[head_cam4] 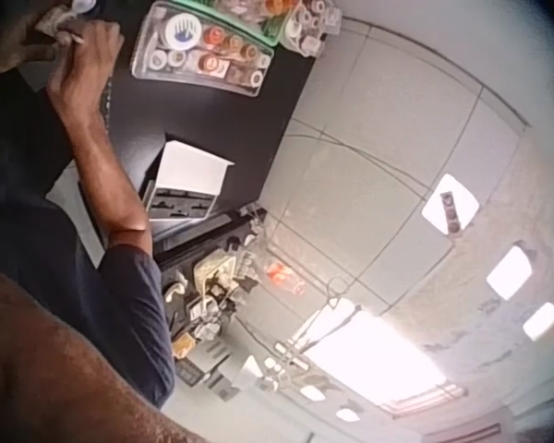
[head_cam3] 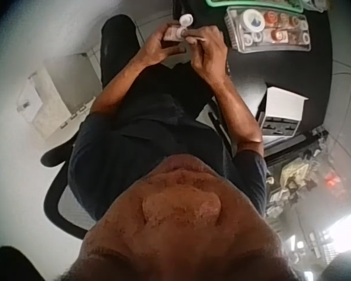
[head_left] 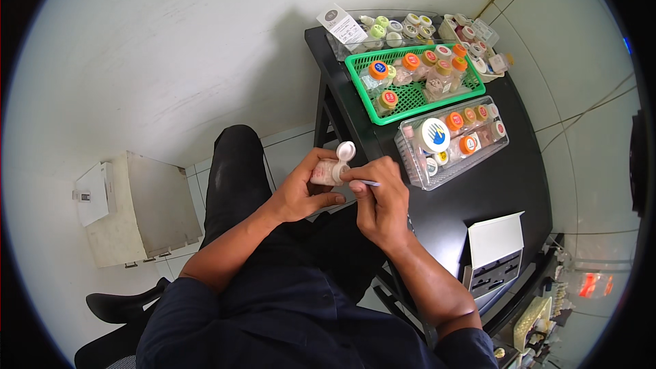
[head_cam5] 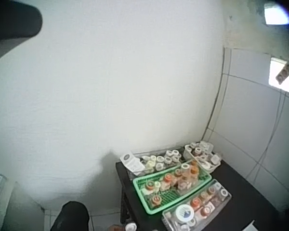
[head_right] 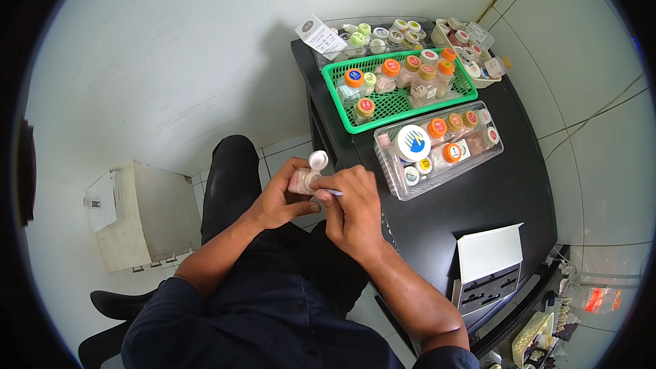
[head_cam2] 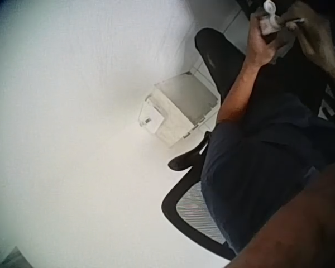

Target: Selecting and extracting ceramic powders or stains from various small jars using a dental tool at a laboratory bench.

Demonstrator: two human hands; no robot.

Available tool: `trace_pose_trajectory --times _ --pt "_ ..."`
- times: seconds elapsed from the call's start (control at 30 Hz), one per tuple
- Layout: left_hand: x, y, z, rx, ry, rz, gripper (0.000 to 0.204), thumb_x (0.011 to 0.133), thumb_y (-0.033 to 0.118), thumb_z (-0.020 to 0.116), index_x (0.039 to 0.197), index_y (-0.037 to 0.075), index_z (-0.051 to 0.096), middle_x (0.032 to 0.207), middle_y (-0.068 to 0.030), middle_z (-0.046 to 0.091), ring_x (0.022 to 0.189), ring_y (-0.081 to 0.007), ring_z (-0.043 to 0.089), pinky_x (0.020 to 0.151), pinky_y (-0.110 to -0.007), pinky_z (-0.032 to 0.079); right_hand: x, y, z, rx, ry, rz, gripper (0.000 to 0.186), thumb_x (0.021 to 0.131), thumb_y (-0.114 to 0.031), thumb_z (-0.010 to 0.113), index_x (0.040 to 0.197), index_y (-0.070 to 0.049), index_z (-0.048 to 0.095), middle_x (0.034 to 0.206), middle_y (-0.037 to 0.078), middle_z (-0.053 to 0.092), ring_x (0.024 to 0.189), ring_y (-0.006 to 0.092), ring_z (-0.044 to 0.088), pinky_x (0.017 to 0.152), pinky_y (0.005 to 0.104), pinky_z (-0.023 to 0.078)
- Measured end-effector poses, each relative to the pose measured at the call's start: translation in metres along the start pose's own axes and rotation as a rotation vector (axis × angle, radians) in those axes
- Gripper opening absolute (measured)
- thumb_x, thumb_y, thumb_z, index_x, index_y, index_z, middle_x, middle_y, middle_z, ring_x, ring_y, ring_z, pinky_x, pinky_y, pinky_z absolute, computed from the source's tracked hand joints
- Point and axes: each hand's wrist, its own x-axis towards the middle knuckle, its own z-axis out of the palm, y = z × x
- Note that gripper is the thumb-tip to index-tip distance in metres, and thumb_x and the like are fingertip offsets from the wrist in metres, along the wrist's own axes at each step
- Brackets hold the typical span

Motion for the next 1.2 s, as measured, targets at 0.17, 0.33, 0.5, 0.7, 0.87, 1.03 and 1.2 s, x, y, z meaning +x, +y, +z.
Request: trace_pose_trajectory --times 0.17,0.33,0.5,0.7,0.87,1.03,1.2 --pt "0.001 0.0 0.002 0.313 0.058 0.056 0.063 0.092 0.009 0.092 0.141 0.01 0.052 0.118 -0.0021 0.064 0.105 -0.0097 0.065 0.087 -0.029 0.056 -0.004 -0.001 0.001 -0.065 -0.004 0.023 0.01 0.094 -0.001 0.076 0.102 -0.007 0.076 0.089 0.004 0.069 0.08 0.0273 0.058 0.077 0.0398 0.042" --pt "0.0 -0.003 0.003 0.291 0.093 0.092 0.058 0.092 0.01 0.092 0.136 0.008 0.055 0.117 -0.0032 0.063 0.107 -0.0118 0.065 0.09 -0.03 0.055 -0.002 -0.005 0.0 -0.084 0.02 0.047 0.004 0.099 -0.003 0.073 0.099 -0.001 0.077 0.088 0.009 0.07 0.08 0.0276 0.061 0.078 0.0398 0.046" --pt "0.004 -0.005 -0.008 0.456 -0.015 0.23 0.062 0.095 0.009 0.088 0.146 0.006 0.052 0.124 -0.0044 0.059 0.114 -0.0154 0.064 0.098 -0.031 0.053 -0.002 -0.001 -0.006 0.073 -0.052 0.054 0.011 0.092 0.001 0.075 0.1 -0.006 0.077 0.087 0.005 0.07 0.081 0.0274 0.059 0.081 0.0387 0.044" --pt "-0.001 0.005 0.001 0.083 -0.031 0.088 0.072 0.097 0.001 0.081 0.16 0.007 0.047 0.138 -0.0064 0.055 0.131 -0.0195 0.058 0.11 -0.035 0.049 0.002 -0.006 -0.004 -0.019 -0.004 0.004 0.007 0.093 -0.001 0.076 0.098 -0.006 0.077 0.088 0.006 0.071 0.082 0.0285 0.059 0.083 0.0404 0.043" --pt "-0.002 0.003 -0.004 0.143 -0.085 0.125 0.071 0.097 0.008 0.085 0.156 0.005 0.045 0.145 -0.0094 0.054 0.136 -0.0199 0.055 0.115 -0.036 0.045 -0.003 -0.003 -0.002 -0.028 0.029 0.004 0.008 0.093 -0.002 0.077 0.1 -0.007 0.078 0.089 0.005 0.071 0.083 0.027 0.059 0.082 0.0393 0.042" --pt "0.002 0.014 0.009 0.425 0.038 0.196 0.069 0.089 -0.002 0.086 0.146 0.006 0.048 0.127 -0.0077 0.06 0.117 -0.0173 0.064 0.099 -0.033 0.053 0.001 -0.008 -0.004 -0.035 -0.008 -0.013 0.011 0.091 -0.003 0.079 0.1 -0.009 0.079 0.087 0.003 0.069 0.08 0.0263 0.055 0.079 0.0401 0.04" --pt "0.002 0.002 0.004 0.436 0.121 0.157 0.067 0.086 -0.001 0.09 0.136 0.006 0.045 0.112 -0.0085 0.066 0.1 -0.0198 0.071 0.085 -0.033 0.057 0.003 -0.008 -0.003 -0.038 -0.105 0.019 0.011 0.092 0.0 0.076 0.101 -0.004 0.08 0.087 0.008 0.073 0.08 0.0273 0.059 0.08 0.038 0.045"
